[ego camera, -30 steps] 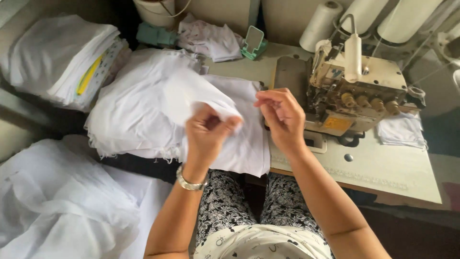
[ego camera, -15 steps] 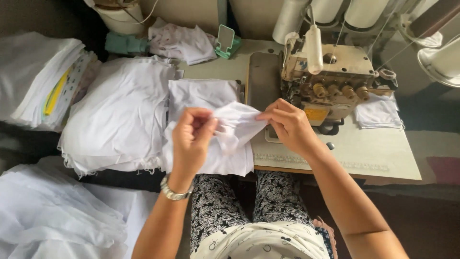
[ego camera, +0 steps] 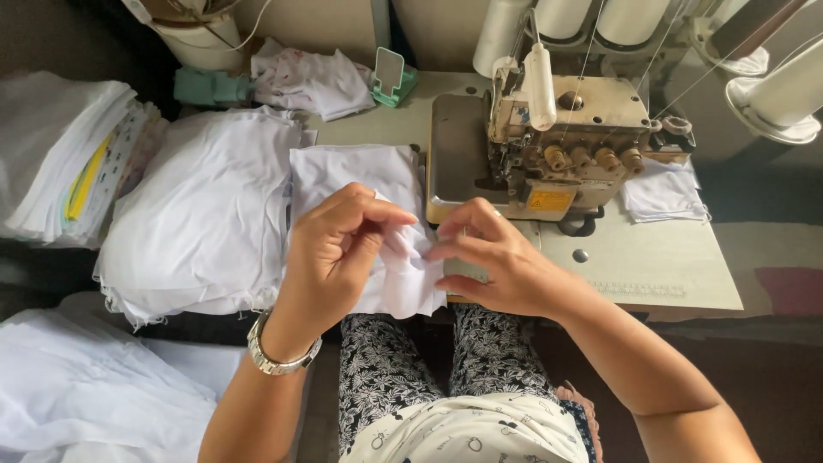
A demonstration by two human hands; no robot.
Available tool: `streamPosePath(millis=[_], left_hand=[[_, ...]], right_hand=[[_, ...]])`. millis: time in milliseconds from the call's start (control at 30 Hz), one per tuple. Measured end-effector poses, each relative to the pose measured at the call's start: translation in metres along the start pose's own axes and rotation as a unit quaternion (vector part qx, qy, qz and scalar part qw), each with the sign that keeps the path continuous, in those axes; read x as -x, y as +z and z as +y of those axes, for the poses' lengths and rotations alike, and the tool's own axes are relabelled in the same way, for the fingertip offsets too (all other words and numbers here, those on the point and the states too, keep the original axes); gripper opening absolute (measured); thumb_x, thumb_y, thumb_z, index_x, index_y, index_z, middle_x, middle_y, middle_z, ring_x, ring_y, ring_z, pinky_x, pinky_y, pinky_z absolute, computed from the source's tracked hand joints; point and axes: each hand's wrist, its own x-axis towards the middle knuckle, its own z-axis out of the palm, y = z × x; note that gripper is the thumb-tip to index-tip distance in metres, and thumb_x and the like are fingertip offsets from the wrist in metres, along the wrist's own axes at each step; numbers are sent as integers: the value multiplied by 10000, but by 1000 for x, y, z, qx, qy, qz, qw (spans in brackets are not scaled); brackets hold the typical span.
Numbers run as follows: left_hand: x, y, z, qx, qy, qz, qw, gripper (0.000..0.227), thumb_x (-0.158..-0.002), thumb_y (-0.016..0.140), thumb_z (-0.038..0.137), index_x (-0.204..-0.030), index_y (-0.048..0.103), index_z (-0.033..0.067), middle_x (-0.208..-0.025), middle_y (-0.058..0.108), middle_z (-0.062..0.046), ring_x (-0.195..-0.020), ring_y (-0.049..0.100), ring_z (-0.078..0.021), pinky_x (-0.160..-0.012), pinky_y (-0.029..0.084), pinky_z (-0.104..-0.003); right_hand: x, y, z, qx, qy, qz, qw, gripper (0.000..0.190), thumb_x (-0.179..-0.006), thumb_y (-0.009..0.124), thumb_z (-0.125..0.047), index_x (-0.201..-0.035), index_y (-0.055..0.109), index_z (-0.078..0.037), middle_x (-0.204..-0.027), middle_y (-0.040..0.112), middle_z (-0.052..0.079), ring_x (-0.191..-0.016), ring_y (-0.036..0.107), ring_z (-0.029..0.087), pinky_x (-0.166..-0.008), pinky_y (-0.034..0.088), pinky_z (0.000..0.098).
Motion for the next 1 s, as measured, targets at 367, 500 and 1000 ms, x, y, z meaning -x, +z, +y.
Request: streamPosePath(millis=[367,500,1000], left_hand=[[-6,-18,-19,-52,-41,-31,997,227,-857,502,-12,-761,702,33,-652,583,-89,-569,581,-148,-568,535,-271],[-13,-19,-6,-137,-37,-60,988,240,-890,536,103,-656,584,73,-651,524,3,-616,452,-89,-583,400,-234],[-16,-7,-23,38,-22,-175,984,169,-913,664,183,-791,602,85,-828,513,0,-738,484,-114,-625,406,-228]], right_hand=[[6,-69,18,-150,-52,112,981,205,-842,539,133,-864,662,-30,-834,708,141,-593,609,144,-536,449,228],[21,-109,20,-80,-41,113,990,309,-965,425,228,-972,631,-2,-638,623,56,-480,635,80,-427,594,107],[28,-147,10,-46,-8,195,980,243,-956,522,274,-940,572,37,-896,624,157,-765,614,194,-675,484,259]])
